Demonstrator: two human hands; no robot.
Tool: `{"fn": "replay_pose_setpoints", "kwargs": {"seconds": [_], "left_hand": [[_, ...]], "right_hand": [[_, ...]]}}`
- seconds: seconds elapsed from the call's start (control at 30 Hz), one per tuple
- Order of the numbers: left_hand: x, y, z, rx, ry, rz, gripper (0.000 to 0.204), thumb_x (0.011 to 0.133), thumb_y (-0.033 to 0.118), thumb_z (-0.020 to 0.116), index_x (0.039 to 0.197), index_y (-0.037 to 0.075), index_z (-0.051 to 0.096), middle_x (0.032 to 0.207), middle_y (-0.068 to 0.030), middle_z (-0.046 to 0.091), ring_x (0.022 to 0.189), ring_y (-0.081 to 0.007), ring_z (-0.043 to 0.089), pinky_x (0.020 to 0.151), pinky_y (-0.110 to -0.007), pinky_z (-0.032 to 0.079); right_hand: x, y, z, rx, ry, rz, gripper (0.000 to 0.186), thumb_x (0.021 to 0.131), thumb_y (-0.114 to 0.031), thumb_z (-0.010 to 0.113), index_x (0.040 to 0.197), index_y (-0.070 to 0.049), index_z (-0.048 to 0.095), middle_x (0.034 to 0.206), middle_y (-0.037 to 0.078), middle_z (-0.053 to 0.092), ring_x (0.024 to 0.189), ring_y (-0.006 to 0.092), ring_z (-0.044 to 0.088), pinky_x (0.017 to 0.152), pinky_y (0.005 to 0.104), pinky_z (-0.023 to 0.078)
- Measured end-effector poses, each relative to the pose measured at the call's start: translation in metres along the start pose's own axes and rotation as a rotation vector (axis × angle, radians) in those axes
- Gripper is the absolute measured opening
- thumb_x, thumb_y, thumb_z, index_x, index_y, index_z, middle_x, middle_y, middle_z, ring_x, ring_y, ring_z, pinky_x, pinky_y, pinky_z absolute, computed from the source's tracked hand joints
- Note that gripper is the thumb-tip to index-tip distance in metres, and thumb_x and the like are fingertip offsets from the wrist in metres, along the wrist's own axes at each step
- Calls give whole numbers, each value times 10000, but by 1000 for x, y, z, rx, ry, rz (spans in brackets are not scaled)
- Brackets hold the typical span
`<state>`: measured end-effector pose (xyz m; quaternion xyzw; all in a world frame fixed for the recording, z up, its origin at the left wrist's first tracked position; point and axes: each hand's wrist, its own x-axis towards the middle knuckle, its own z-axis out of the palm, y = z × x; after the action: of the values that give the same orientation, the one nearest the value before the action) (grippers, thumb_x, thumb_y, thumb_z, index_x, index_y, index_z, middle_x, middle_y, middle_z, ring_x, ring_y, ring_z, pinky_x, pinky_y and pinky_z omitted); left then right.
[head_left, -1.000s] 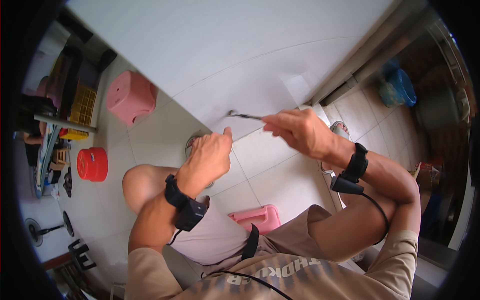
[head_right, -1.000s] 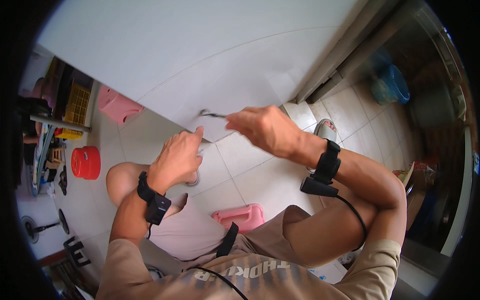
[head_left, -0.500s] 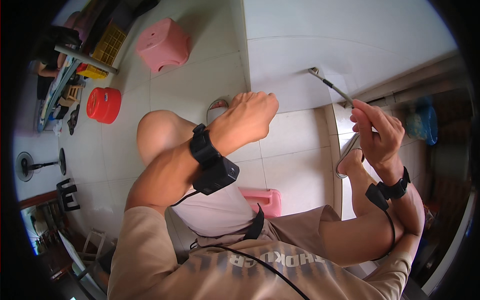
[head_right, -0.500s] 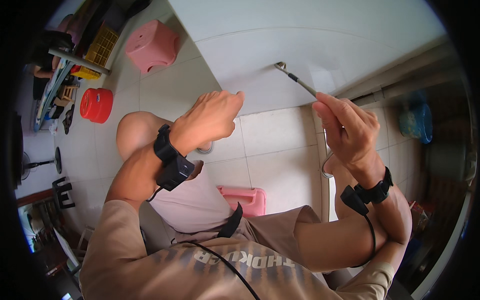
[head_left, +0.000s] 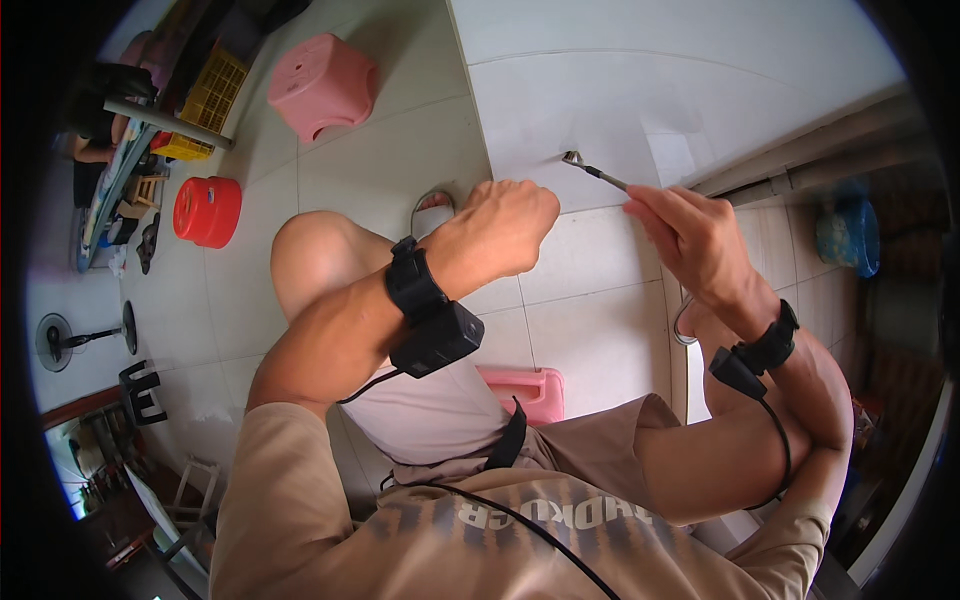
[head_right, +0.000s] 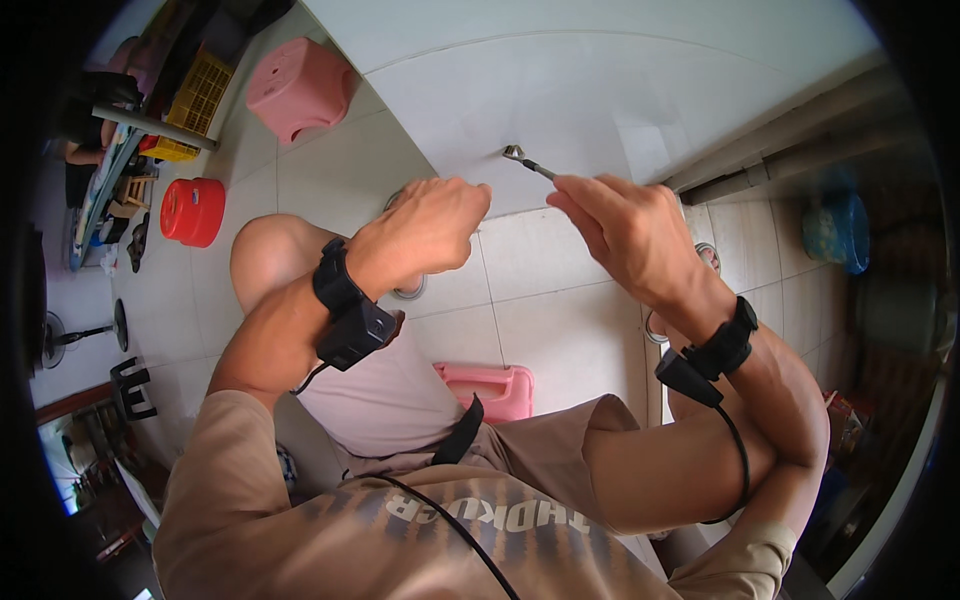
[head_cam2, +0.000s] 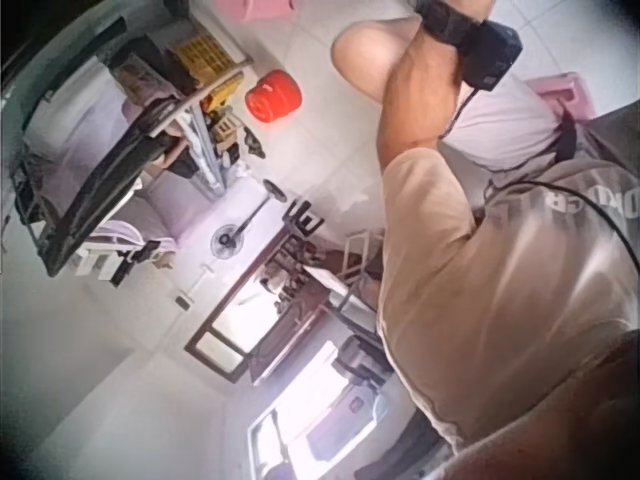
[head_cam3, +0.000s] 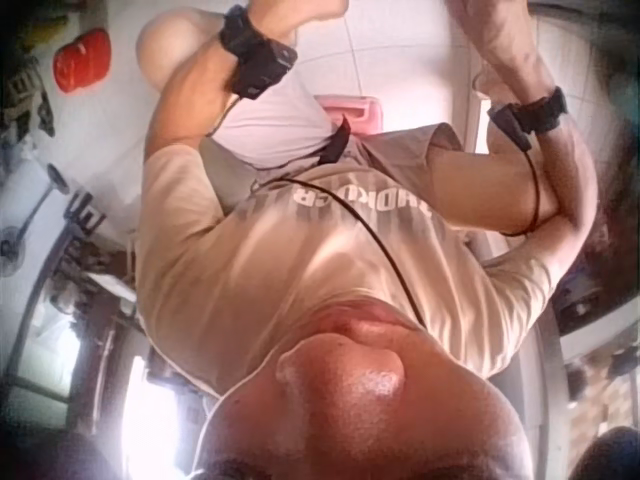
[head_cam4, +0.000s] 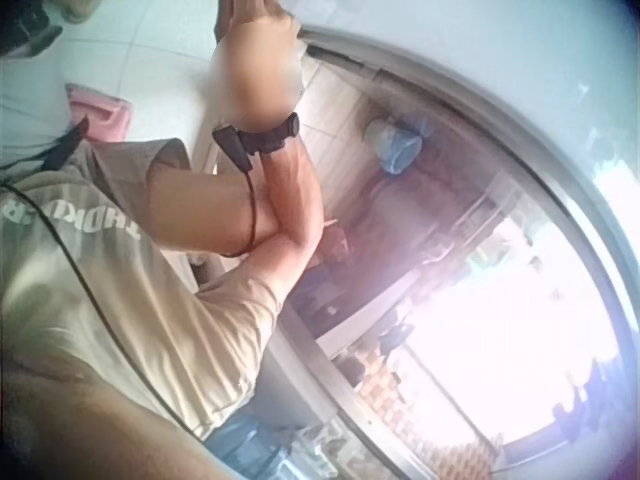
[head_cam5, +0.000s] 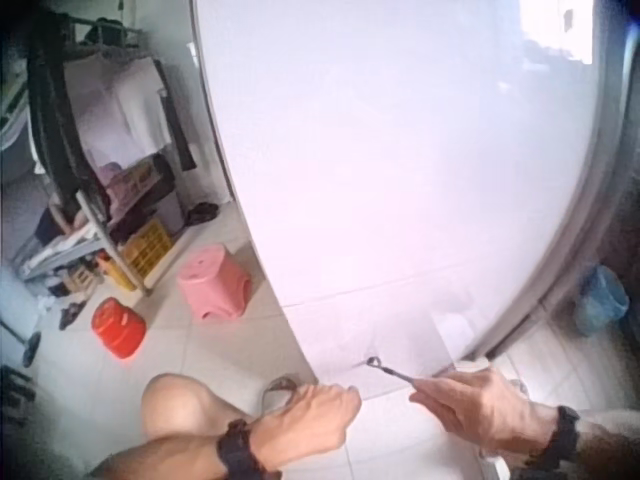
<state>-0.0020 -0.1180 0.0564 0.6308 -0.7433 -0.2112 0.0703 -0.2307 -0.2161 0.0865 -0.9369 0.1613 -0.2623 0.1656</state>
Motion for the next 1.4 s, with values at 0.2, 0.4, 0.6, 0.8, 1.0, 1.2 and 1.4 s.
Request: {"fn": "replay_pose_setpoints", "kwargs": {"seconds": [0.2,0.4,0.6,0.8,1.0,1.2,1.4], "left_hand": [[0,5,-15,3,-61,-30,175,628,-97,547,802,-95,525,698,-304,581,722,-517,604,677,-552,494],[1,-3,-9,23,-25,-66,219,659,-72,563,872,-88,515,713,-305,585,730,-513,603,693,-564,487],[7,-9,-9,22,57,-66,291,738,-18,602,1010,-94,531,780,-289,624,777,-485,622,724,-548,499],[9,-11,-10,-33,190,-36,466,779,19,648,1238,-38,583,851,-247,678,829,-452,655,748,-514,520],[7,2,-19,-122,169,-131,683,789,25,665,1453,23,506,867,-221,705,822,-431,671,759,-479,535],[14,10,-17,-94,89,-168,691,775,16,666,1447,11,505,861,-218,711,818,-431,677,762,-480,539],[11,2,-19,-95,138,-117,643,783,-5,664,1404,-67,505,783,-275,668,780,-450,669,751,-521,541]], "right_hand": [[3,-1,-24,-42,51,70,109,909,-65,753,1003,-25,715,727,117,675,559,266,639,487,339,483],[-6,6,-40,-134,158,97,75,911,-69,752,946,-8,726,755,137,702,556,260,650,498,320,495],[-12,31,-34,-296,27,121,60,897,-68,765,916,-37,717,721,107,699,568,250,662,496,316,495],[0,2,-44,-221,247,39,78,883,-56,776,946,-24,743,745,113,713,556,202,664,531,293,515],[-19,43,-33,-298,59,184,144,933,-175,719,850,-64,680,658,95,663,547,307,624,475,390,468],[-21,44,-62,-253,266,258,80,918,-110,736,906,-39,702,665,116,671,536,296,626,477,353,471],[-18,35,-68,-270,296,336,91,917,-109,740,918,-27,700,654,125,661,547,301,629,502,363,484]]}}
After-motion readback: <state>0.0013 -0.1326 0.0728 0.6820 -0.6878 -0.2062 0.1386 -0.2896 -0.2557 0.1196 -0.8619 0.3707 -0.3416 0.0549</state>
